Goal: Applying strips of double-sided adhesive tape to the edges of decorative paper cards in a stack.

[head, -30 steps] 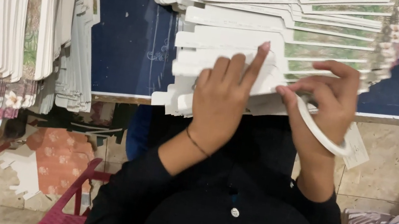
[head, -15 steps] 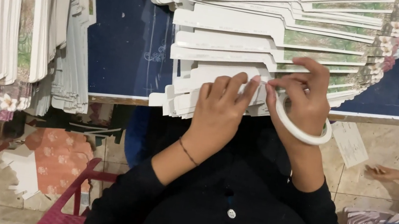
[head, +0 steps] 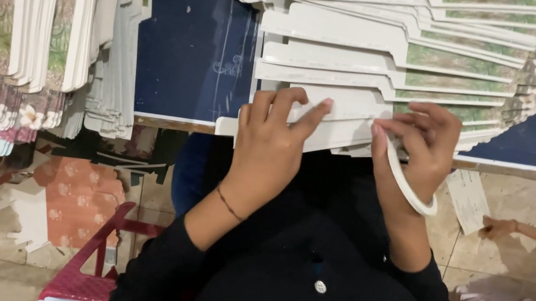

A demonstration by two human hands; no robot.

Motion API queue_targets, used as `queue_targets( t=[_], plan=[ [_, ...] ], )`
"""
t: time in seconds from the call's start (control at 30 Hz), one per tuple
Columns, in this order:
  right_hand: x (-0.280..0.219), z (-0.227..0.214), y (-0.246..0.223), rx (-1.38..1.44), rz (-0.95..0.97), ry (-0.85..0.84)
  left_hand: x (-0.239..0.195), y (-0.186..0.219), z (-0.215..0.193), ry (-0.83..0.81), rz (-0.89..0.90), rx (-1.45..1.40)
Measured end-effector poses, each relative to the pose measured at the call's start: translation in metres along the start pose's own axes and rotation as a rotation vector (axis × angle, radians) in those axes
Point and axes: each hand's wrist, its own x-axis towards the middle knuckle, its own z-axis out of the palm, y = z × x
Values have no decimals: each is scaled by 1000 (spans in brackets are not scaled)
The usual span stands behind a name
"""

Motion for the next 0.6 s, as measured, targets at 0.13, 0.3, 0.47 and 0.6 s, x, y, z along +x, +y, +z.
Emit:
queue_targets(
  t=[0.13, 0.3, 0.47, 0.6],
  plan=[
    [-1, 2, -1, -53, 4, -8, -9, 7, 35, -7, 21, -28],
    [-3, -3, -8, -228, -142, 44, 15, 42, 56, 96, 131, -3],
    [0, -11, -34, 53, -4, 38, 14, 26, 48, 60, 102, -103],
    [-4, 10, -30, 185, 59, -131, 4, -10, 2, 100, -11, -73]
  ],
)
